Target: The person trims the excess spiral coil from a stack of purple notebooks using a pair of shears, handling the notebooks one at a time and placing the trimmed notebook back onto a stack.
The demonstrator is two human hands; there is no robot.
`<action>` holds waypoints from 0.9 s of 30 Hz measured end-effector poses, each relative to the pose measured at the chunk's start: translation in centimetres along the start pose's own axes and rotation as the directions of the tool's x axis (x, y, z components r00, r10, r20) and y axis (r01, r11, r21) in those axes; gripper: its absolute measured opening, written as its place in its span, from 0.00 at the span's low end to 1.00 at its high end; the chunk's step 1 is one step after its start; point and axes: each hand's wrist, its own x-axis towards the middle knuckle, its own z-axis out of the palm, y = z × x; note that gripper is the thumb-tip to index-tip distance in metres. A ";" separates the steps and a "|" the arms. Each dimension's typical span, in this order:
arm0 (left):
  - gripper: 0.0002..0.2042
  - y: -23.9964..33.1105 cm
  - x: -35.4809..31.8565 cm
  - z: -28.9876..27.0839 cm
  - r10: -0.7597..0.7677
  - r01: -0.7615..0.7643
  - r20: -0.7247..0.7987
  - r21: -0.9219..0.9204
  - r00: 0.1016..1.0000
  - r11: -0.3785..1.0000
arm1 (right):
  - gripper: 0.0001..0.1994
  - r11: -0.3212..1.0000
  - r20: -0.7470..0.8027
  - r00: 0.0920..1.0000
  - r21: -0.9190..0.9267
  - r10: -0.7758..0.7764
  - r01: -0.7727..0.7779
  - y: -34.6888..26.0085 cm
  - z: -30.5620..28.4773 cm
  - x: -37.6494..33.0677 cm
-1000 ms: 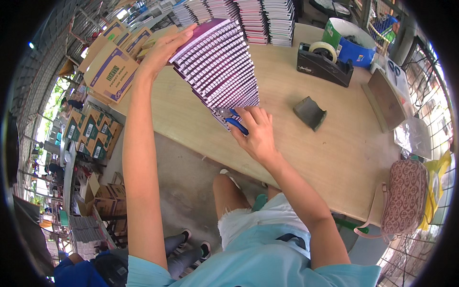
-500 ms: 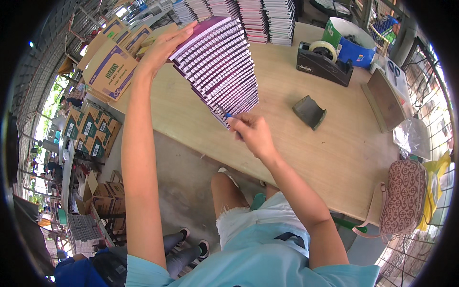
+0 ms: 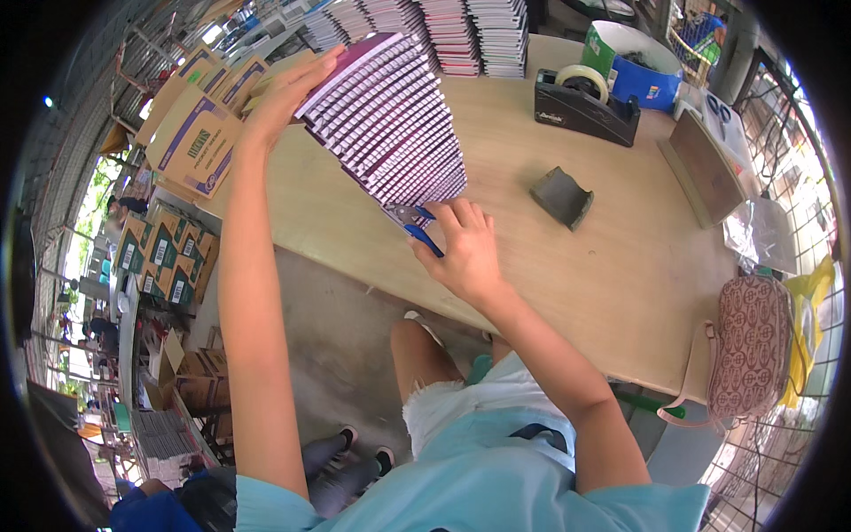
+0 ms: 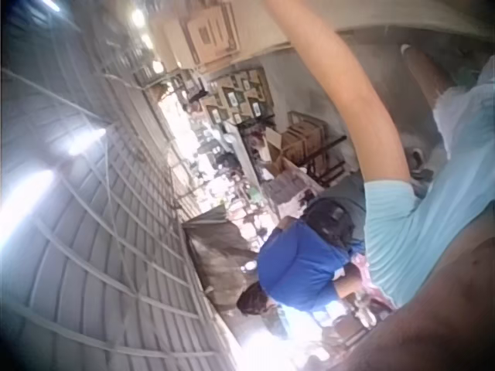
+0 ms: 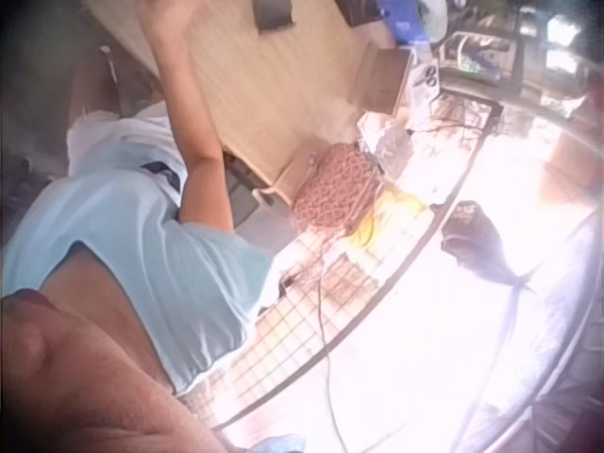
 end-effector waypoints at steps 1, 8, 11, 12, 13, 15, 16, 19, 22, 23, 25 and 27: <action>0.30 0.0 0.0 0.0 0.002 -0.002 -0.003 -0.020 1.000 1.000 | 0.23 1.000 -0.020 0.999 -0.009 -0.030 0.030 0.0 0.2 0.1; 0.30 0.1 -0.2 -0.2 -0.056 0.057 0.012 -0.086 0.998 0.995 | 0.16 0.585 0.597 0.664 0.364 0.451 -0.724 0.0 -0.9 2.2; 0.25 0.3 0.1 -0.1 -0.063 0.064 -0.061 0.010 0.996 0.998 | 0.18 0.233 0.771 0.502 0.444 0.393 -0.865 1.2 -1.1 2.9; 0.25 0.3 0.1 -0.1 -0.065 0.066 -0.060 0.012 0.996 0.998 | 0.18 0.230 0.772 0.501 0.445 0.392 -0.866 0.9 -1.0 2.3; 0.25 0.4 0.0 -0.1 -0.063 0.063 -0.052 0.004 0.997 0.998 | 0.19 0.626 0.514 0.762 0.457 0.394 -0.632 0.2 -1.0 1.5; 0.25 0.4 -0.2 -0.2 -0.063 0.063 -0.044 -0.002 0.997 0.998 | 0.19 0.904 0.237 0.942 0.303 0.236 -0.302 -0.3 -0.8 0.7; 0.25 0.5 -0.2 0.0 -0.050 0.051 -0.056 0.007 0.997 0.999 | 0.19 0.966 0.117 0.984 0.205 0.137 -0.159 -0.2 -0.6 0.5; 0.28 0.7 -0.3 0.1 -0.041 0.043 -0.045 0.034 0.998 0.998 | 0.19 1.000 -0.022 1.000 0.011 -0.020 0.020 0.2 0.0 0.1; 0.29 0.5 -0.4 0.0 -0.035 0.037 -0.030 0.053 0.999 0.998 | 0.18 0.967 0.131 0.974 0.158 0.182 -0.202 -0.1 -0.3 0.7; 0.29 0.5 -0.5 0.0 -0.025 0.027 -0.035 0.052 0.999 0.998 | 0.17 0.823 0.351 0.862 0.312 0.365 -0.475 -0.1 -0.4 1.0; 0.28 0.9 -0.4 0.1 -0.031 0.033 -0.039 0.041 0.999 0.999 | 0.17 0.513 0.558 0.700 0.481 0.446 -0.711 1.1 -0.5 2.2; 0.27 1.2 -0.3 0.5 -0.035 0.036 -0.041 0.026 0.999 0.999 | 0.18 0.408 0.654 0.600 0.444 0.460 -0.798 1.2 -0.8 2.3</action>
